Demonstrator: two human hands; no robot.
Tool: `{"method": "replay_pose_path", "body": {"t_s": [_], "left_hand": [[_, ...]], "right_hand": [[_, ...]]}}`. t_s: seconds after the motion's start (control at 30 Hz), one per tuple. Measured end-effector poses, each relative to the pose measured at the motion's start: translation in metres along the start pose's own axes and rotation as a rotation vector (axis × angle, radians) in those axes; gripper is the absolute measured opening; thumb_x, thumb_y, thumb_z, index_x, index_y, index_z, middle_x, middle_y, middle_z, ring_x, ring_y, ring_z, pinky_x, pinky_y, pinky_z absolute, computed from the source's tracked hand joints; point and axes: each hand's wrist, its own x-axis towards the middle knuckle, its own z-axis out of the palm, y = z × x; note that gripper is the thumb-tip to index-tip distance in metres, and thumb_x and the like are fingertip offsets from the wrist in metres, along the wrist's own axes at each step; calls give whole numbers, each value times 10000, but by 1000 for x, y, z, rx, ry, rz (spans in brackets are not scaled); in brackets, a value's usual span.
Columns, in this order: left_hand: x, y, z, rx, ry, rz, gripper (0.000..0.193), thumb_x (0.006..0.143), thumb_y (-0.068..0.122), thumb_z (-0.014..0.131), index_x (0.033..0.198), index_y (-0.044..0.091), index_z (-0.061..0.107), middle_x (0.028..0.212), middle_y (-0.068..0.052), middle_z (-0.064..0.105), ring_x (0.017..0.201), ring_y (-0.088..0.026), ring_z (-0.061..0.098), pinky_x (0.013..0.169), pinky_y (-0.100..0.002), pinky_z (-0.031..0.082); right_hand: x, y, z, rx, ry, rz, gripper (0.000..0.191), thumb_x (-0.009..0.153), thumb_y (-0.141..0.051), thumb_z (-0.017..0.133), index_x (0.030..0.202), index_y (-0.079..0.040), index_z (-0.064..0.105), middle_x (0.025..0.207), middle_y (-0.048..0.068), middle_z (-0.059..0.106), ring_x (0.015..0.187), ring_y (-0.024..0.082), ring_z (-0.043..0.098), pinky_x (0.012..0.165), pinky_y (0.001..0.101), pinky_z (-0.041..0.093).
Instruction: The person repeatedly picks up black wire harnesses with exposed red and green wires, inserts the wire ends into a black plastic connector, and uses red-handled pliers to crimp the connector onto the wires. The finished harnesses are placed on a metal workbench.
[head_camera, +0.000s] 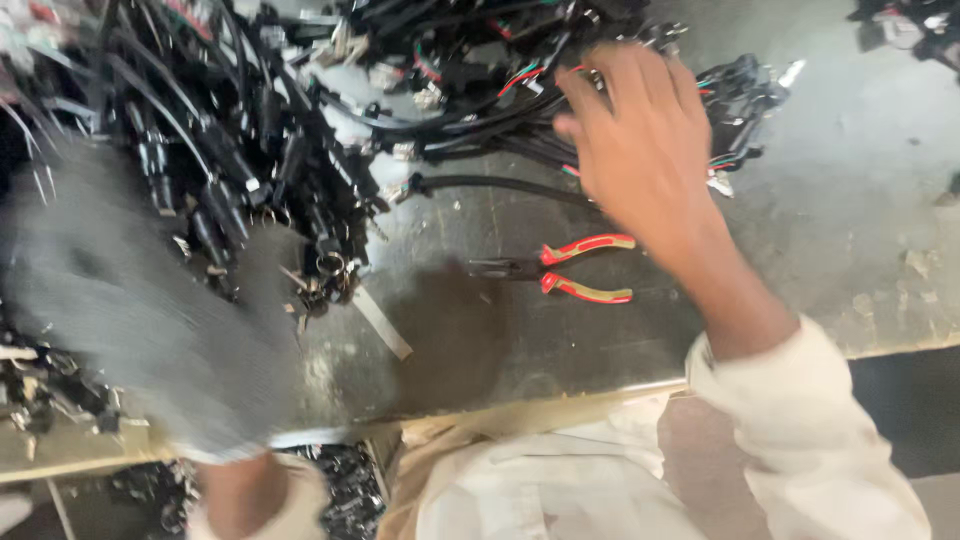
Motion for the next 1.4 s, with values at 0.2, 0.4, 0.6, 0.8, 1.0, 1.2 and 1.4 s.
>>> {"method": "replay_pose_path", "body": {"t_s": [0.2, 0.4, 0.6, 0.8, 1.0, 1.2, 1.4], "left_hand": [[-38, 42, 45, -217, -291, -11, 496, 890, 283, 749, 1309, 91, 568, 1281, -159, 644, 1167, -361, 597, 991, -473, 462], [-64, 73, 74, -925, -351, -329, 611, 921, 244, 743, 1445, 40, 502, 1302, -177, 645, 1143, -368, 651, 996, -432, 523], [-95, 100, 83, -1263, -550, -472, 321, 1034, 214, 644, 1290, 23, 611, 1083, -120, 721, 996, -273, 738, 879, -346, 584], [-112, 83, 76, -1531, -534, -664, 270, 1023, 148, 573, 1221, -18, 653, 1119, -107, 669, 1061, -215, 630, 928, -366, 494], [-106, 67, 88, -1212, -417, -277, 209, 1050, 207, 565, 1076, 4, 610, 1084, -165, 647, 987, -275, 613, 854, -337, 490], [-105, 54, 103, -1685, -349, -1130, 332, 1021, 324, 555, 1033, 11, 666, 964, -146, 679, 887, -257, 649, 859, -354, 531], [-130, 50, 74, -1532, -389, -582, 355, 1055, 349, 575, 1076, 3, 652, 1089, -138, 648, 1015, -261, 604, 927, -383, 489]], "right_hand": [[28, 44, 6, 130, 73, -40, 73, 1009, -95, 755, 1004, -41, 706, 953, 85, 681, 938, 262, 657, 897, 382, 506], [-18, -34, -68, 910, 87, 527, 138, 1095, -83, 583, 986, -3, 613, 941, 84, 678, 842, 160, 644, 794, 290, 529], [-61, -93, -48, 1553, 122, 608, 348, 1093, -281, 407, 1021, -5, 605, 1118, 164, 652, 1113, 234, 629, 1037, 428, 474], [-109, -112, -35, 2209, -14, 828, 257, 1022, -272, 546, 1131, -56, 630, 977, 167, 660, 868, 277, 651, 790, 462, 502], [-94, -148, -59, 1377, -127, 54, 232, 984, -180, 688, 1114, 2, 626, 983, 146, 693, 900, 305, 693, 825, 401, 546], [-63, -123, -98, 641, -168, 103, 321, 823, -198, 752, 1099, -37, 721, 785, 39, 665, 679, 237, 670, 657, 396, 516], [-99, -122, -46, 745, -68, 155, 172, 820, -78, 751, 951, -53, 644, 936, 81, 717, 831, 295, 715, 750, 392, 539]]}}
